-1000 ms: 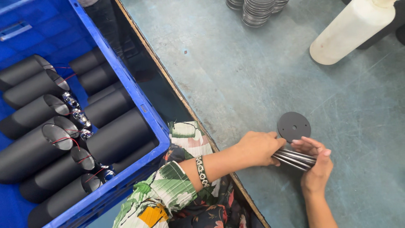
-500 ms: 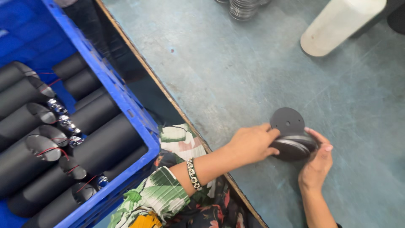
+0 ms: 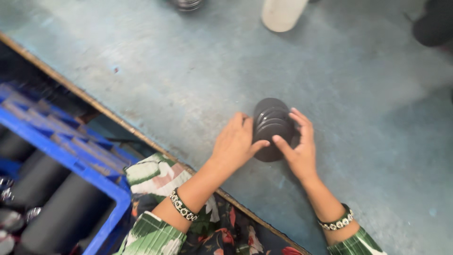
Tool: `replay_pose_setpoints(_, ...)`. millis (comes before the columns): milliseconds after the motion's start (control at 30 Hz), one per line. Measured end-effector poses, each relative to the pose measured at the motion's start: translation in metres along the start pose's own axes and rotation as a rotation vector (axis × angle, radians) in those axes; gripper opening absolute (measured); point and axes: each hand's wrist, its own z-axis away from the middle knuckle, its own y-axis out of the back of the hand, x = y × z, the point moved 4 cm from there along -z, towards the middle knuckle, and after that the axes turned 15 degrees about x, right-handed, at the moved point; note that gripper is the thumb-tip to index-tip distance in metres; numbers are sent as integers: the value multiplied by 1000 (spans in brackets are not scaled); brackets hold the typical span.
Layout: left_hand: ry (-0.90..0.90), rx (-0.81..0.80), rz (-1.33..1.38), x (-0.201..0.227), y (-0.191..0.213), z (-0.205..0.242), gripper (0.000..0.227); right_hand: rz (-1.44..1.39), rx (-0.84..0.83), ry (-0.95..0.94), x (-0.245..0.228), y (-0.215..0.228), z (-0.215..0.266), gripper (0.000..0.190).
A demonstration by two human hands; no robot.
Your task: The person assembles cylindrical electronic components by inserting wires into a black cylinder and securing a circular base. They then stack multiple circular discs on the table, aligning them carefully before picking up another cylinder to continue the assembly process.
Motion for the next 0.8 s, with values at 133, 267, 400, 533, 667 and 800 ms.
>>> replay_pose_setpoints(133, -89, 15, 31, -3, -18, -18, 88, 135, -8, 1, 6, -3, 4, 71)
replay_pose_setpoints(267, -90, -77, 98, -8, -32, -35, 94, 147, -16, 15, 7, -4, 7, 72)
replay_pose_setpoints(400, -23, -127, 139, -15, -38, -45, 103, 143, -40, 2, 5, -4, 7, 74)
replay_pose_setpoints(533, 29, -199, 125, -24, -46, -47, 108, 131, -68, 8, 0, -3, 7, 77)
replay_pose_setpoints(667, 63, -175, 82, -26, -50, -41, 101, 117, -74, 52, -5, -2, 7, 77)
replay_pose_setpoints(800, 96, -165, 57, -23, -42, -26, 95, 118, -85, 89, -9, 0, 7, 73)
